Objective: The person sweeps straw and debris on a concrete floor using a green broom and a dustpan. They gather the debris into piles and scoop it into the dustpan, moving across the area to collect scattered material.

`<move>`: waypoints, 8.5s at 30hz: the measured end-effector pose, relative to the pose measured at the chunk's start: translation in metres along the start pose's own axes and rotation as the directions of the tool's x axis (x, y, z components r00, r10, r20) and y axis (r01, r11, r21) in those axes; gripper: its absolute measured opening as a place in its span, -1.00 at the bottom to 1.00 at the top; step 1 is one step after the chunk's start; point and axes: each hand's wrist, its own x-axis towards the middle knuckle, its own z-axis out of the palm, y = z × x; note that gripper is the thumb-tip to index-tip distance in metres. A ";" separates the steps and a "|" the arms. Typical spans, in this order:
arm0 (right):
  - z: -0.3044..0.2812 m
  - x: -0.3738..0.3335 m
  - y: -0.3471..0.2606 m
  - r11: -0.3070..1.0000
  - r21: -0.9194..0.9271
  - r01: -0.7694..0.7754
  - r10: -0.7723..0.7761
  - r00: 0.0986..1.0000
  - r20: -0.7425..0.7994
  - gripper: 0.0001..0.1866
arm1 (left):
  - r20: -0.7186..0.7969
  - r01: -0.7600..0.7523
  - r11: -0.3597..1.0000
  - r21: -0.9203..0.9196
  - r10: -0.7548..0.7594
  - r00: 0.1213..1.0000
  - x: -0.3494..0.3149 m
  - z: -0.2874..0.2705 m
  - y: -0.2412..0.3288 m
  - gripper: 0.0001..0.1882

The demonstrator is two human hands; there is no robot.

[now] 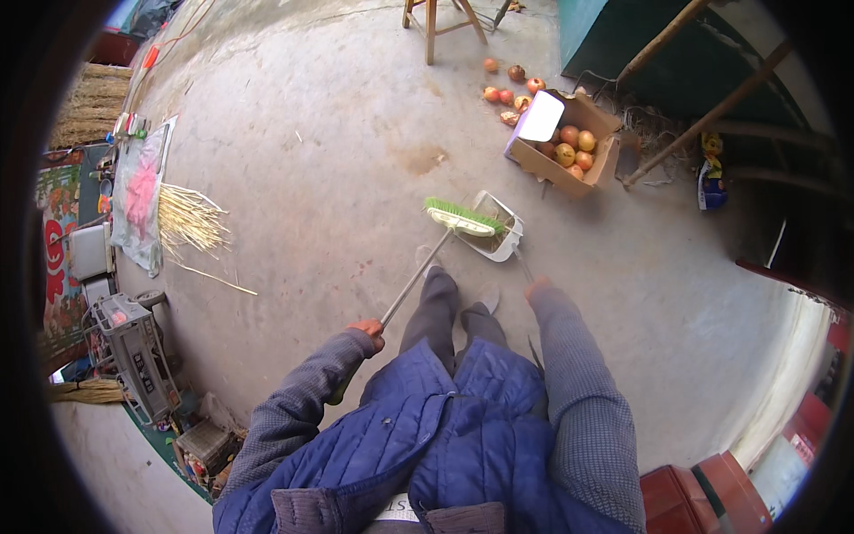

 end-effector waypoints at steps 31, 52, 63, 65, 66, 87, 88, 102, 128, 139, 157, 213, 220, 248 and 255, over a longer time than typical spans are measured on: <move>0.000 0.000 0.069 0.992 -0.063 0.113 -0.122 0.980 -0.155 -0.86 | -0.153 0.038 0.999 0.023 -0.034 0.988 -0.083 0.021 0.066 -0.83; 0.019 0.013 0.097 0.981 0.128 0.147 -0.133 0.985 -0.113 -0.87 | -0.147 0.148 0.955 -0.256 -0.190 0.971 -0.071 0.032 0.025 -0.74; 0.005 -0.006 0.092 0.418 -0.681 0.602 -0.678 0.705 0.208 -0.80 | -0.128 0.215 0.934 -0.285 -0.260 0.957 -0.031 -0.006 0.018 -0.73; -0.002 -0.014 0.082 0.488 -0.647 0.586 -0.635 0.747 0.197 -0.80 | -0.188 0.193 0.968 -0.158 -0.221 0.957 -0.039 0.000 0.017 -0.75; -0.003 -0.018 0.073 0.688 -0.491 0.534 -0.538 0.830 0.148 -0.80 | -0.157 0.182 0.978 -0.104 -0.197 0.968 -0.044 0.004 0.017 -0.76; -0.007 -0.040 0.056 0.962 0.269 0.054 -0.085 0.991 0.107 -0.88 | -0.252 0.036 0.988 0.151 0.003 0.968 -0.061 0.049 0.037 -0.94; -0.005 -0.038 0.058 0.920 0.391 -0.041 -0.007 0.993 0.121 -0.89 | -0.270 0.061 0.989 0.135 -0.022 0.963 -0.061 0.047 0.036 -0.93; -0.010 -0.026 0.116 0.830 -0.280 0.482 -0.447 0.876 0.182 -0.87 | -0.008 0.251 0.606 -0.755 -0.391 0.920 0.004 0.033 -0.005 -0.75; -0.021 -0.041 0.111 0.920 0.254 0.298 -0.333 0.937 0.106 -0.82 | 0.106 0.240 0.401 -0.884 -0.328 0.939 -0.087 0.036 0.006 -0.76; -0.101 -0.110 -0.008 0.807 0.590 -0.013 -0.129 0.972 0.198 -0.93 | 0.290 0.250 -0.148 -0.957 -0.405 0.867 -0.094 0.068 -0.086 -0.84; -0.259 -0.111 -0.395 0.790 0.605 0.101 -0.279 0.938 0.208 -0.91 | 0.262 0.166 -0.894 -0.416 0.057 0.963 0.043 -0.119 -0.320 -0.86; -0.838 0.208 -1.623 0.945 0.269 0.187 -0.260 0.928 0.268 -0.94 | 0.386 -0.345 -0.923 -0.173 -0.386 0.838 0.503 -1.032 -0.967 -0.90; -0.851 0.238 -1.727 0.951 0.274 0.146 -0.222 0.936 0.274 -0.93 | 0.336 -0.281 -0.904 -0.323 -0.387 0.859 0.606 -1.137 -1.037 -0.87; -1.094 0.471 -1.880 0.974 0.221 0.055 -0.107 0.967 0.231 -0.81 | 0.309 -0.165 -0.748 -0.643 -0.451 0.837 0.784 -1.528 -1.032 -0.85; -1.105 0.540 -1.938 0.980 0.197 -0.024 -0.015 0.981 0.191 -0.71 | 0.374 0.112 -0.488 -0.866 -0.482 0.792 0.891 -1.621 -1.039 -0.88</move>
